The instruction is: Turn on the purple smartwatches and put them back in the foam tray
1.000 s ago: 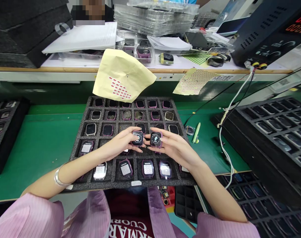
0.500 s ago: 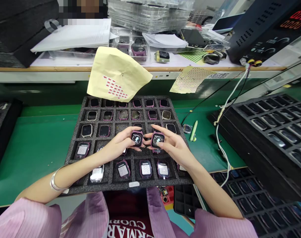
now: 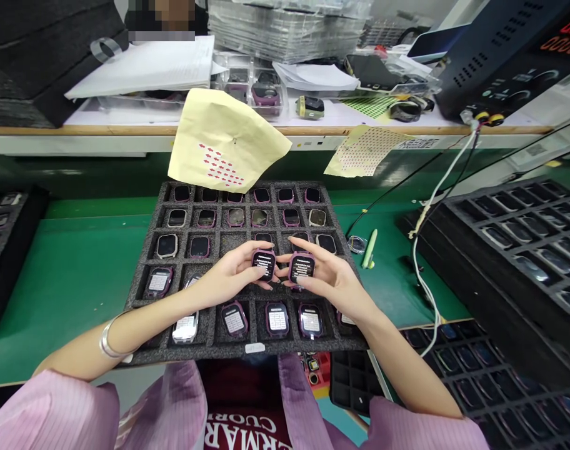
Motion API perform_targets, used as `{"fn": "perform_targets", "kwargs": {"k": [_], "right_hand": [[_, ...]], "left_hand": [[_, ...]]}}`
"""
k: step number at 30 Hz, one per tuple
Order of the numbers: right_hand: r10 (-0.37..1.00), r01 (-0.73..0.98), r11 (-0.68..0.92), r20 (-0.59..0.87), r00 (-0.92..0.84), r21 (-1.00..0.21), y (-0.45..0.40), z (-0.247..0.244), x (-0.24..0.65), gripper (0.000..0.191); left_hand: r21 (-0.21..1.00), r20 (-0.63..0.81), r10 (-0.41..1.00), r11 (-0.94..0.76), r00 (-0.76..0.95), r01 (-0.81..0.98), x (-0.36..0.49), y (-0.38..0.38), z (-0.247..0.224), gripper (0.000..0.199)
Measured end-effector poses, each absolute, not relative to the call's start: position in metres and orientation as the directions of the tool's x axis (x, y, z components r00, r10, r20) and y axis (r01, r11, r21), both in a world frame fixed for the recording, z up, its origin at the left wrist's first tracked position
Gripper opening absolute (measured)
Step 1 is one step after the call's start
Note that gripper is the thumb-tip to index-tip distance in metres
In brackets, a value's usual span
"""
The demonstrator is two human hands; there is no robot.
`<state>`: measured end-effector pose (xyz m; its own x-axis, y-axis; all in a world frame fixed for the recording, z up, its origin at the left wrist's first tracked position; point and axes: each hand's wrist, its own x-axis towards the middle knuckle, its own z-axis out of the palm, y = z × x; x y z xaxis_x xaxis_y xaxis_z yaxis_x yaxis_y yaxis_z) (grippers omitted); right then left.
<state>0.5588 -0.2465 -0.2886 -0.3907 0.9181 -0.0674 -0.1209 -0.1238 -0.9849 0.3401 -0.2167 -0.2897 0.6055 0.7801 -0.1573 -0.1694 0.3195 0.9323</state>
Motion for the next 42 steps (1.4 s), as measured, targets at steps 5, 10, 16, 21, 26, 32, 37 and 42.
{"fn": "perform_targets", "kwargs": {"k": [5, 10, 16, 21, 26, 32, 37, 42], "right_hand": [[0.892, 0.015, -0.054, -0.055, -0.448, -0.998, -0.252, -0.279, 0.569, 0.045], [0.939, 0.567, 0.218, 0.013, -0.344, -0.795, -0.249, -0.276, 0.608, 0.040], [0.893, 0.754, 0.382, 0.004, -0.449, -0.534, -0.247, -0.286, 0.650, 0.046], [0.872, 0.808, 0.481, 0.086, -0.483, -0.340, -0.256, -0.278, 0.627, 0.031], [0.879, 0.851, 0.469, 0.029, -0.476, -0.235, -0.255, -0.290, 0.573, 0.022], [0.976, 0.866, 0.217, 0.111, -0.187, -0.451, -0.252, -0.311, 0.564, 0.024], [0.981, 0.782, 0.171, 0.030, -0.191, -0.599, -0.256, -0.306, 0.570, 0.020], [0.982, 0.424, 0.114, 0.038, -0.183, -0.898, -0.257, -0.296, 0.555, 0.018]], "left_hand": [[0.938, -0.155, 0.789, 0.306, 0.595, -0.161, 0.341, -0.217, -0.290, 0.040], [0.936, -0.150, 0.782, 0.309, 0.605, -0.167, 0.340, -0.217, -0.291, 0.039], [0.933, -0.149, 0.776, 0.316, 0.613, -0.173, 0.340, -0.216, -0.291, 0.034], [0.944, -0.154, 0.747, 0.305, 0.646, -0.128, 0.340, -0.219, -0.294, 0.055], [0.965, -0.135, 0.753, 0.247, 0.644, -0.088, 0.341, -0.224, -0.297, 0.060], [0.971, -0.110, 0.780, 0.216, 0.616, -0.100, 0.339, -0.223, -0.293, 0.053], [0.979, -0.104, 0.774, 0.191, 0.624, -0.074, 0.338, -0.222, -0.293, 0.052], [0.984, -0.101, 0.802, 0.167, 0.589, -0.058, 0.336, -0.223, -0.293, 0.052]]}}
